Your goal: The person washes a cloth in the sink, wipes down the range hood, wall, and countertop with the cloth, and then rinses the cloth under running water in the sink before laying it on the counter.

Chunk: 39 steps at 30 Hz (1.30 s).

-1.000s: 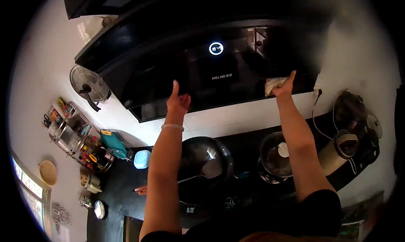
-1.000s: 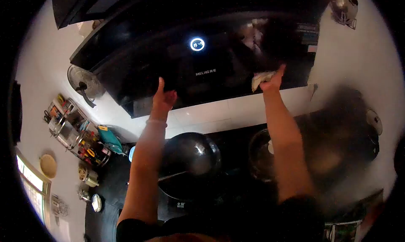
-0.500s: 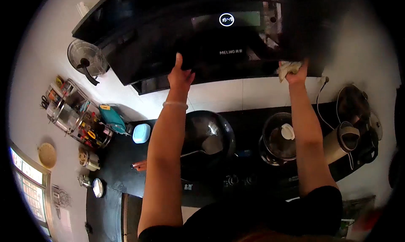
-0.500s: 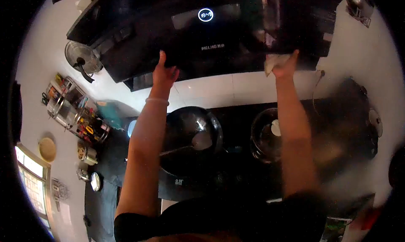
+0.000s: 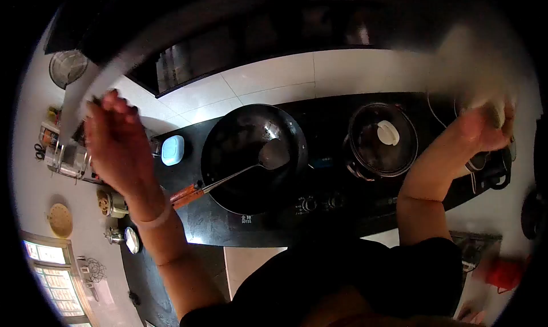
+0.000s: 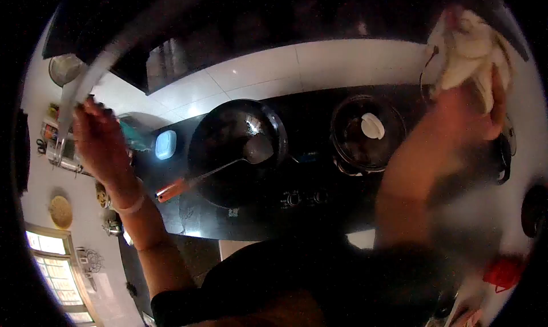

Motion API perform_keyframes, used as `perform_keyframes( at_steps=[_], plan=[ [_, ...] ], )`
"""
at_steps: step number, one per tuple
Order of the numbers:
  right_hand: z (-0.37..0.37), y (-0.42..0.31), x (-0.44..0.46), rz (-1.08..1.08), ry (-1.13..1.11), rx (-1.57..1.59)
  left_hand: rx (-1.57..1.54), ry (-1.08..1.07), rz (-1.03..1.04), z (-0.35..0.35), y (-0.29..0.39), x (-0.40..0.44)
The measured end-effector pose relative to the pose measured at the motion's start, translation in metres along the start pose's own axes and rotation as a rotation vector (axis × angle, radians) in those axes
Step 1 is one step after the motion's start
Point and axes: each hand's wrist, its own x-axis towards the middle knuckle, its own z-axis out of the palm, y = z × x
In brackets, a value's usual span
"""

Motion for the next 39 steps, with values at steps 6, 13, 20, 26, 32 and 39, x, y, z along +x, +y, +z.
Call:
perform_keyframes(
  at_steps=[6, 13, 20, 26, 32, 39],
  plan=[
    [-0.065, 0.013, 0.053, -0.155, -0.024, -1.072, -0.268, -0.224, -0.061, 0.019, 0.038, 0.035],
    [-0.208, 0.114, 0.147, -0.379, -0.292, -2.234, -0.207, -0.249, -0.014, 0.021, 0.05, 0.053],
    [-0.181, 0.268, 0.231, -0.205, 0.228, -2.688, -0.017, -0.111, 0.076, 0.031, 0.051, 0.048],
    [0.036, 0.379, 0.078, -0.692, 0.002, -1.74, 0.047, -0.096, 0.075, 0.029, 0.051, 0.048],
    [0.11, 0.472, 0.0, -0.562, -0.274, -1.779, 0.058, -0.125, 0.077, 0.029, 0.053, 0.048],
    [0.136, 0.507, -0.037, -0.581, -0.505, -1.462, -0.104, -0.206, -0.042, 0.025, 0.056, 0.048]
  ],
)
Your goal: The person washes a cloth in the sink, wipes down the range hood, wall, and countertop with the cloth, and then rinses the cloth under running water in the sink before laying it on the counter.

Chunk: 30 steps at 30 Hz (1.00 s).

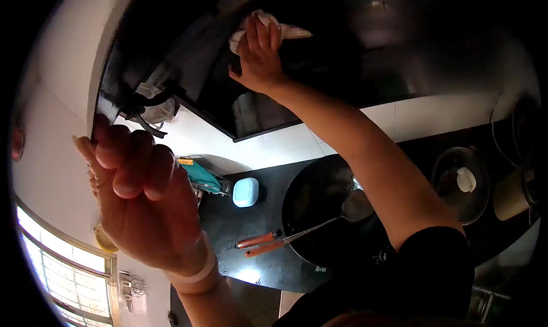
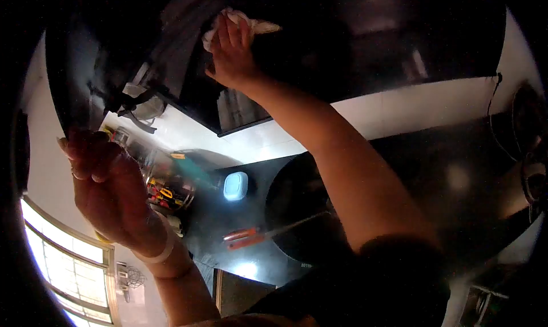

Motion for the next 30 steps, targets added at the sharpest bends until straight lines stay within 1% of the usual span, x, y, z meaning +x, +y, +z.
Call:
perform_keyframes(
  at_steps=[2, 4, 5, 7, 10, 11, 14, 15, 18, 20, 21, 23, 24, 27, 29, 30],
  plan=[
    [0.001, 0.003, -0.003, -0.013, 0.021, -0.026, 0.009, -0.117, -0.029, -0.005, 0.001, 0.001],
    [0.008, 0.002, -0.01, -0.042, 0.041, -0.046, -0.014, -0.052, -0.018, -0.009, -0.001, -0.001],
    [0.01, 0.001, -0.016, -0.118, 0.009, -0.055, -0.023, -0.018, -0.008, -0.009, -0.001, -0.003],
    [0.015, -0.002, -0.032, -0.279, -0.05, -0.07, -0.039, -0.059, -0.048, -0.006, -0.001, -0.004],
    [0.052, -0.019, -0.048, -0.268, -0.025, -0.036, -0.015, -0.1, -0.063, -0.007, 0.002, -0.004],
    [0.056, -0.022, -0.05, -0.253, 0.031, -0.005, -0.005, -0.112, -0.056, -0.007, 0.002, -0.005],
    [0.092, -0.035, -0.076, -0.521, -0.178, -0.062, -0.007, -0.055, -0.099, -0.006, 0.004, -0.006],
    [0.076, -0.044, -0.073, -0.488, -0.151, -0.004, 0.008, -0.059, -0.109, -0.006, 0.005, -0.006],
    [0.077, -0.054, -0.065, -0.435, -0.112, 0.021, 0.041, -0.078, -0.113, -0.005, 0.006, -0.006],
    [0.068, -0.048, -0.06, -0.494, -0.272, 0.121, 0.07, -0.094, -0.098, -0.005, 0.006, -0.006],
    [0.065, -0.042, -0.058, -0.525, -0.352, 0.168, 0.073, -0.054, -0.05, -0.006, 0.003, -0.005],
    [0.058, -0.023, -0.053, -0.62, -0.385, 0.081, 0.087, 0.031, 0.035, -0.006, -0.003, -0.007],
    [0.052, -0.013, -0.054, -0.654, -0.4, 0.035, 0.102, 0.036, 0.028, -0.006, -0.003, -0.008],
    [0.005, 0.027, -0.049, -0.574, -0.307, 0.008, 0.108, 0.035, 0.021, -0.01, -0.004, -0.008],
    [-0.033, 0.068, -0.047, -0.563, -0.313, -0.059, 0.092, 0.035, 0.018, -0.009, -0.005, -0.008],
    [-0.062, 0.087, -0.042, -0.546, -0.325, -0.067, 0.072, 0.002, -0.003, -0.009, -0.004, -0.009]
  ],
)
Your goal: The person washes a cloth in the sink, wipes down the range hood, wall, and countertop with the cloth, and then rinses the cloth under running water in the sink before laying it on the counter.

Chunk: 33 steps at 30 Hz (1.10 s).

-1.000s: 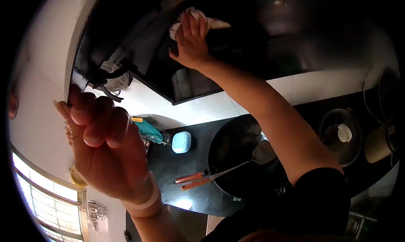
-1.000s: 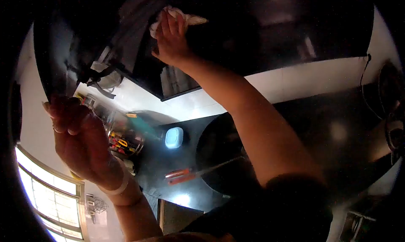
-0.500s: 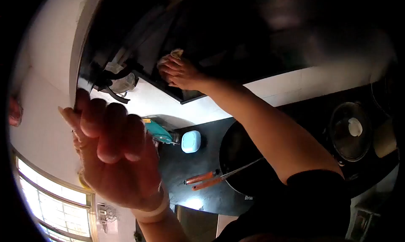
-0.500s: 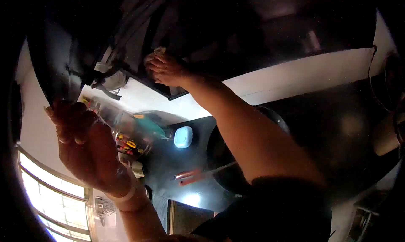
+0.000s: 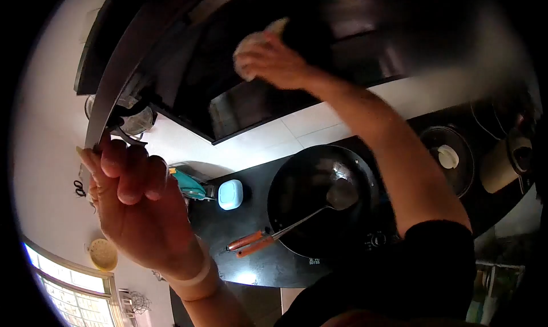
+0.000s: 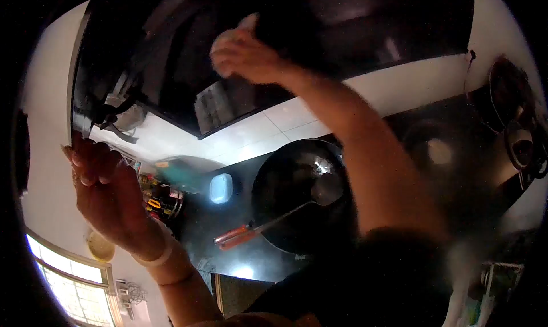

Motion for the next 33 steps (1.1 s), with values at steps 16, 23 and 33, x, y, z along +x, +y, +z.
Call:
perform_keyframes(
  at_steps=[16, 23, 33],
  plan=[
    [-0.041, 0.053, -0.057, 0.88, 0.45, -0.486, 0.019, 0.083, 0.043, 0.001, -0.011, -0.002],
    [0.061, -0.073, 0.048, 0.287, 0.234, 0.049, 0.11, 0.104, 0.062, -0.002, -0.013, -0.008],
    [-0.037, 0.039, -0.034, 0.073, 0.199, 0.008, 0.048, 0.078, -0.005, -0.01, -0.011, -0.011]
  ],
)
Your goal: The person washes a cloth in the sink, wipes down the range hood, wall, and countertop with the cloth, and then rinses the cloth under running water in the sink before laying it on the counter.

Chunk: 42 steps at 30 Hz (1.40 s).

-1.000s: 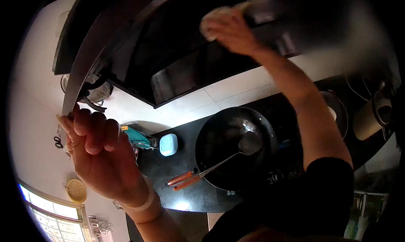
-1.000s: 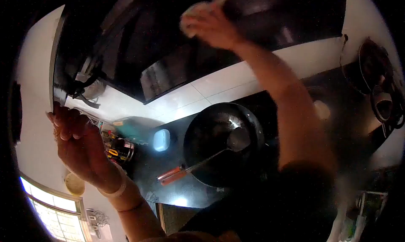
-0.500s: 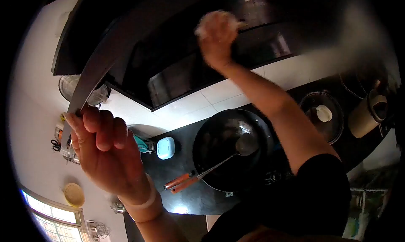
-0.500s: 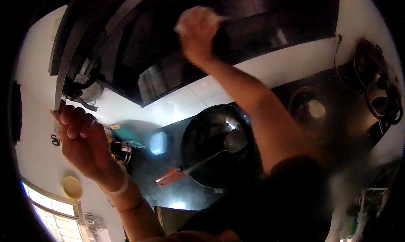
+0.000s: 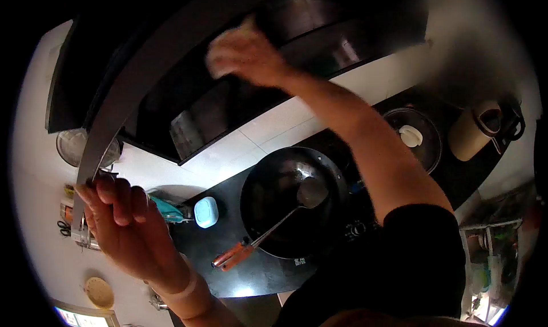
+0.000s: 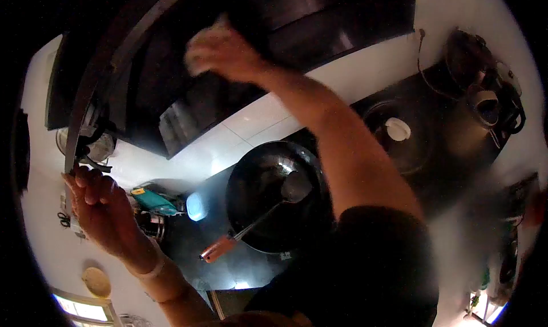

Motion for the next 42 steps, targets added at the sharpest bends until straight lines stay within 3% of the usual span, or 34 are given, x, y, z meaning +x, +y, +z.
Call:
perform_keyframes(
  at_steps=[2, 5, 7, 10, 11, 13, 15, 17, 19, 22, 25, 28, 31, 34, 37, 38, 42],
  plan=[
    [-0.045, 0.055, -0.048, 0.048, -0.055, -0.464, 0.007, -0.013, -0.012, 0.001, 0.0, -0.001],
    [-0.109, 0.088, -0.09, 0.418, 0.055, -1.008, 0.005, -0.012, -0.026, 0.002, -0.002, -0.002],
    [-0.142, 0.114, -0.106, 1.013, 0.42, -0.135, 0.01, -0.003, -0.031, 0.003, -0.004, -0.004],
    [-0.191, 0.086, -0.085, 1.366, 0.917, 1.126, 0.016, 0.019, -0.052, 0.002, -0.009, -0.008],
    [-0.201, 0.076, -0.081, 1.424, 0.993, 1.397, 0.007, 0.029, -0.07, -0.001, -0.009, -0.009],
    [-0.202, 0.054, -0.08, 1.526, 0.884, 1.575, -0.003, 0.058, -0.097, -0.002, -0.011, -0.013],
    [-0.196, 0.044, -0.083, 1.601, 0.599, 1.474, -0.003, 0.095, -0.103, -0.003, -0.012, -0.016],
    [-0.188, 0.046, -0.088, 1.509, 0.043, 0.999, 0.011, 0.054, -0.127, -0.001, -0.011, -0.017],
    [-0.187, 0.055, -0.092, 1.102, -0.411, 0.249, -0.03, 0.095, -0.187, -0.008, -0.012, -0.019],
    [-0.194, 0.056, -0.1, 0.607, -0.321, -0.386, -0.023, 0.106, -0.186, -0.003, -0.012, -0.018],
    [-0.205, 0.068, -0.094, 0.945, -0.43, -0.359, -0.002, 0.107, -0.168, -0.004, -0.015, -0.018],
    [-0.205, 0.09, -0.105, 0.88, 0.094, -0.258, 0.012, 0.142, -0.17, -0.001, -0.015, -0.019],
    [-0.174, 0.095, -0.111, 0.559, 0.355, -0.374, -0.038, 0.214, -0.203, -0.003, -0.015, -0.021],
    [-0.146, 0.102, -0.115, 0.693, 0.213, -0.585, -0.048, 0.175, -0.196, 0.0, -0.013, -0.02],
    [-0.124, 0.135, -0.139, 0.872, -0.41, -1.369, -0.087, 0.128, -0.205, -0.01, -0.008, -0.021],
    [-0.137, 0.139, -0.131, 0.916, -0.221, -0.893, -0.136, 0.168, -0.218, -0.009, -0.004, -0.02],
    [-0.106, 0.168, -0.094, 1.018, 0.427, -0.709, -0.246, 0.088, -0.234, -0.007, 0.014, -0.014]
  ],
)
